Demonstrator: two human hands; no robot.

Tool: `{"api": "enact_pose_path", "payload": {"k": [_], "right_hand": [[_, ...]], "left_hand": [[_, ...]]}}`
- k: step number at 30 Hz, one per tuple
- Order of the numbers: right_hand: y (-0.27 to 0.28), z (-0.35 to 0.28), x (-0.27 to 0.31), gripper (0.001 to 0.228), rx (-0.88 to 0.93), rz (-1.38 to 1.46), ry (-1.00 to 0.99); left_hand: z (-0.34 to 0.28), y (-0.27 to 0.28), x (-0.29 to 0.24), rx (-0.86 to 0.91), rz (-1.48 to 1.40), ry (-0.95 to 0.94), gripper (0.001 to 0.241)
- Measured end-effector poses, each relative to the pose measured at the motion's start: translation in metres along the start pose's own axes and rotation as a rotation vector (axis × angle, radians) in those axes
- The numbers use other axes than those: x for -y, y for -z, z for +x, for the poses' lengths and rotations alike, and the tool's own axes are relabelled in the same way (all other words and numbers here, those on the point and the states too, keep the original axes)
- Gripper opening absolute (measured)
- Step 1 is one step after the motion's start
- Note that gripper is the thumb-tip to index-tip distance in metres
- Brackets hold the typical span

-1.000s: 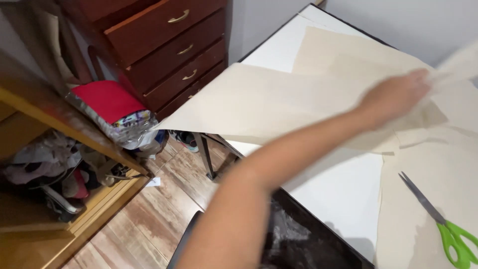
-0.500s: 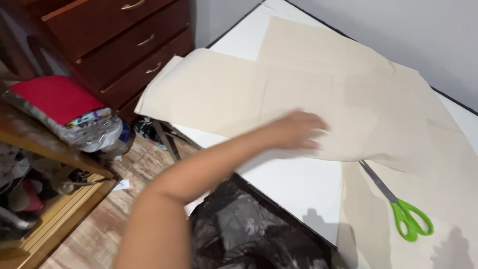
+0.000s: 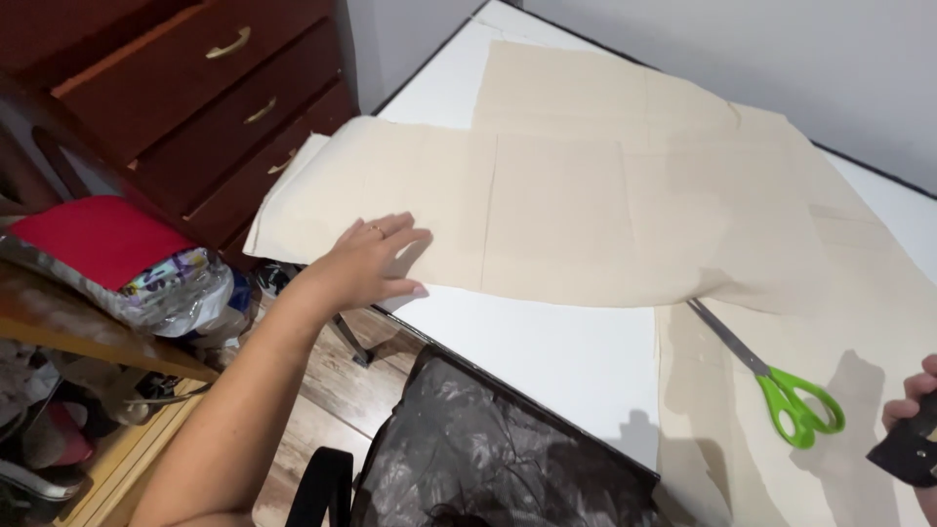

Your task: The person cuts a large piece of beige fabric on a white table using green-handled scissors. They trim the edges and cut the fabric into smaller rectangular pieces, occasionally lifting and repositioning the fabric to continue cutting.

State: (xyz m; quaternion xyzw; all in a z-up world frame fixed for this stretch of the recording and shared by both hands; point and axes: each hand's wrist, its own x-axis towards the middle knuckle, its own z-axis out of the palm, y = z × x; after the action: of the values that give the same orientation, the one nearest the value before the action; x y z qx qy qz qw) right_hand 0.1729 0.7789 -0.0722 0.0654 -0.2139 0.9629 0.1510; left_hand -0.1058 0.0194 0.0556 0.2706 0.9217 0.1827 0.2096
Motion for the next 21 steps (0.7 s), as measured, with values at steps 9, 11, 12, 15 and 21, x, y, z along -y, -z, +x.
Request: {"api": "enact_pose_path", "payload": {"k": [9, 11, 12, 15, 21], "right_hand": [[-0.049, 0.028, -0.06, 0.052, -0.075, -0.766, -0.166], [-0.182, 0.049, -0.139, 0.058, -0.185, -0.949, -0.233], [-0.251, 0.03, -0.18, 0.067, -0.286, -1.114, -0.301], [-0.284, 0.071, -0.249, 0.061, -0.21, -1.244, -0.26], [-0.302, 0.125, -0.325, 0.074, 0.079, -2.331, -0.146]], "left_hand": [[0.006, -0.046, 0.022, -0.582, 0.171, -0.396, 0.028], [-0.003, -0.048, 0.01, -0.562, 0.305, -0.369, 0.032], [-0.008, -0.047, 0.005, -0.547, 0.446, -0.342, 0.041], [-0.034, -0.05, -0.02, -0.495, 0.443, -0.299, 0.044], [-0.084, -0.097, -0.052, -0.52, 0.346, -0.404, 0.041]]}}
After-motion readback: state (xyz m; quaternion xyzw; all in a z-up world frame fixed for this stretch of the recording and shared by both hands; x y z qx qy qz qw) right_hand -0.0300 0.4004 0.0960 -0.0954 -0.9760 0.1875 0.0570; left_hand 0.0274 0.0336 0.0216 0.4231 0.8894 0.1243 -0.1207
